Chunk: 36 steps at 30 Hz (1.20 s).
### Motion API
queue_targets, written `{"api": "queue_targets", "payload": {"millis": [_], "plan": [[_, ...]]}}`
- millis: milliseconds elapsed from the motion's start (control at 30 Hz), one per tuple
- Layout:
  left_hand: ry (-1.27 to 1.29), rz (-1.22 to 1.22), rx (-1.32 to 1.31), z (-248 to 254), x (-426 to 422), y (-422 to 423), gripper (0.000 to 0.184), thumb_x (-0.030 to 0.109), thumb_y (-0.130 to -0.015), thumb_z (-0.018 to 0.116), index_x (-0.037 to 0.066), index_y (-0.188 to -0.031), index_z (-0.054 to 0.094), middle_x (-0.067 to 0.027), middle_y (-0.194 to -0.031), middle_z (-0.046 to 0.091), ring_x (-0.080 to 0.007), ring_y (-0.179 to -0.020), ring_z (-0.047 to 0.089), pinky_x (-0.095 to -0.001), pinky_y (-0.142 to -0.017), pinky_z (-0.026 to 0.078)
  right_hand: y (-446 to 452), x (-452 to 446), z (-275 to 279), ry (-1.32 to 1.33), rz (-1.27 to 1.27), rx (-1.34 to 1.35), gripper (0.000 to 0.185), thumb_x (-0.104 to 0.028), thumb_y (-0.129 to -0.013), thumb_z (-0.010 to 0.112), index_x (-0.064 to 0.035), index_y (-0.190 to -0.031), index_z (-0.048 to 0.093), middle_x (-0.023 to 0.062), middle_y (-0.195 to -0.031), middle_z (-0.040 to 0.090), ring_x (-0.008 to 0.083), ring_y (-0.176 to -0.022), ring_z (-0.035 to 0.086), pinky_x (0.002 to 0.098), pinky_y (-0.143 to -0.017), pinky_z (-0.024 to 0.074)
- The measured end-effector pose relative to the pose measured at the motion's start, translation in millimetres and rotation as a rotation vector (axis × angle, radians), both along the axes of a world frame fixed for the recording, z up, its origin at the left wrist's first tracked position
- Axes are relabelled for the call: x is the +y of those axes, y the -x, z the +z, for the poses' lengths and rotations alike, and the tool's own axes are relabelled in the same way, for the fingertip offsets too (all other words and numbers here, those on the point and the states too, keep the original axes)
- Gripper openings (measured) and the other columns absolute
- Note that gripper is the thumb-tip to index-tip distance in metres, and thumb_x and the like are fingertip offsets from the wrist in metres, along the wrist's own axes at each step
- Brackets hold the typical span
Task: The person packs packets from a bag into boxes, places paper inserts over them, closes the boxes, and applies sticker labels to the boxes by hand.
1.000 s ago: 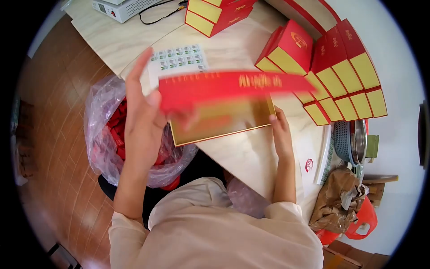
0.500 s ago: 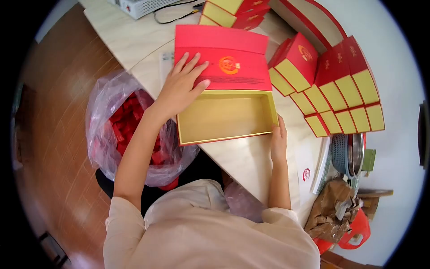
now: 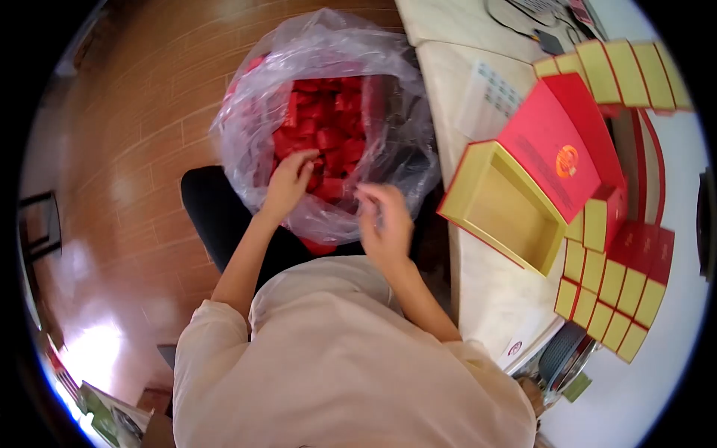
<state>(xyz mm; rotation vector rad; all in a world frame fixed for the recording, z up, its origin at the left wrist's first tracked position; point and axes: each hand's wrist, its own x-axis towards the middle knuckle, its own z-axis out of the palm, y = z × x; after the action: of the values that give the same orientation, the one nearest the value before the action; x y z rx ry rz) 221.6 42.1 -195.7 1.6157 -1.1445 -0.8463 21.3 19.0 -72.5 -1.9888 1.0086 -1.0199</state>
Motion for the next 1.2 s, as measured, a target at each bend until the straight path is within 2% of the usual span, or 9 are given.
{"api": "queue_targets", "payload": {"millis": [67, 133, 267, 400, 533, 700, 933, 1133, 1200], "plan": [[0.009, -0.14, -0.714, -37, 40, -2, 0.023, 0.016, -0.088, 0.056, 0.006, -0.107, 0.063, -0.0153, -0.101, 0.065, -0.0274, -0.095, 0.062, -0.0403, -0.09, 0.044, -38, -14, -80, -0.162, 0.105, 0.086, 0.021, 0.002, -0.085, 0.053, -0.0006, -0.106, 0.057, 0.0141, -0.09, 0.063, 0.0272, -0.084, 0.062, 0.0327, -0.078, 0.0486], [-0.174, -0.275, -0.77, -49, 74, 3, 0.021, 0.018, -0.087, 0.056, 0.007, -0.103, 0.064, -0.0139, -0.096, 0.065, -0.0279, -0.092, 0.062, -0.0418, -0.09, 0.043, -56, -29, -156, -0.509, 0.194, 0.21, 0.023, -0.002, -0.082, 0.055, -0.0002, -0.105, 0.056, 0.0178, -0.099, 0.063, 0.034, -0.093, 0.06, 0.0405, -0.084, 0.0469], [-0.243, -0.399, -0.811, -90, 111, 18, 0.018, 0.023, -0.087, 0.054, 0.01, -0.092, 0.065, -0.01, -0.082, 0.066, -0.0269, -0.085, 0.063, -0.0413, -0.09, 0.042, -62, -53, -239, -0.336, 0.351, 0.709, 0.043, -0.006, -0.079, 0.06, -0.0026, -0.121, 0.052, 0.0182, -0.113, 0.06, 0.034, -0.104, 0.057, 0.0424, -0.091, 0.0455], [-0.343, -0.295, -0.601, -99, 99, 10, 0.022, 0.024, -0.087, 0.055, 0.008, -0.099, 0.066, -0.0137, -0.091, 0.068, -0.0297, -0.089, 0.063, -0.0445, -0.092, 0.042, -61, -56, -251, -0.332, 0.566, 1.191, 0.061, -0.012, -0.079, 0.063, -0.0075, -0.136, 0.043, 0.0158, -0.12, 0.057, 0.0317, -0.114, 0.052, 0.0448, -0.095, 0.0419], [-0.503, -0.238, -0.374, -110, 86, 0, 0.027, 0.025, -0.088, 0.055, 0.007, -0.106, 0.065, -0.0161, -0.095, 0.068, -0.0326, -0.092, 0.063, -0.0444, -0.091, 0.043, -68, -51, -268, -0.112, 0.685, 1.422, 0.037, -0.016, -0.079, 0.066, -0.0104, -0.115, 0.063, 0.0121, -0.116, 0.059, 0.0312, -0.113, 0.05, 0.0478, -0.094, 0.0401], [-0.533, 0.168, 0.425, -135, 70, -11, 0.048, 0.046, -0.094, 0.05, 0.004, -0.118, 0.057, -0.0195, -0.109, 0.065, -0.0273, -0.101, 0.065, -0.0421, -0.092, 0.045, -91, -70, -223, -0.137, 0.46, 0.979, 0.016, -0.01, -0.083, 0.062, -0.0055, -0.097, 0.068, 0.0104, -0.104, 0.064, 0.0279, -0.097, 0.058, 0.0372, -0.083, 0.0461], [-0.456, 0.349, 1.736, -99, 50, -38, 0.064, 0.058, -0.093, 0.046, 0.004, -0.127, 0.043, -0.0131, -0.107, 0.061, -0.024, -0.102, 0.061, -0.0365, -0.091, 0.047, -108, -36, -181, -1.078, 0.599, -0.135, 0.018, -0.007, -0.089, 0.056, -0.0002, -0.103, 0.066, 0.0076, -0.111, 0.065, 0.0166, -0.101, 0.059, 0.03, -0.089, 0.0448], [-0.47, 0.631, 1.197, -130, 59, -33, 0.055, 0.019, -0.083, 0.069, 0.003, -0.127, 0.04, -0.0079, -0.1, 0.061, -0.0166, -0.082, 0.059, -0.0307, -0.072, 0.049, -107, -39, -260, -1.571, 0.094, 0.036, 0.031, -0.021, -0.089, 0.055, 0.0015, -0.108, 0.062, 0.0159, -0.111, 0.065, 0.0276, -0.105, 0.061, 0.0393, -0.094, 0.0456], [-0.439, 0.7, 1.077, -125, 53, -32, 0.054, 0.013, -0.079, 0.068, 0.003, -0.125, 0.042, -0.0065, -0.096, 0.06, -0.0139, -0.078, 0.056, -0.0282, -0.07, 0.048, -105, -30, -319, -0.878, 0.138, 0.821, 0.041, -0.03, -0.083, 0.062, 0.0046, -0.106, 0.061, 0.0211, -0.11, 0.064, 0.0297, -0.103, 0.062, 0.0417, -0.087, 0.0485]]}}
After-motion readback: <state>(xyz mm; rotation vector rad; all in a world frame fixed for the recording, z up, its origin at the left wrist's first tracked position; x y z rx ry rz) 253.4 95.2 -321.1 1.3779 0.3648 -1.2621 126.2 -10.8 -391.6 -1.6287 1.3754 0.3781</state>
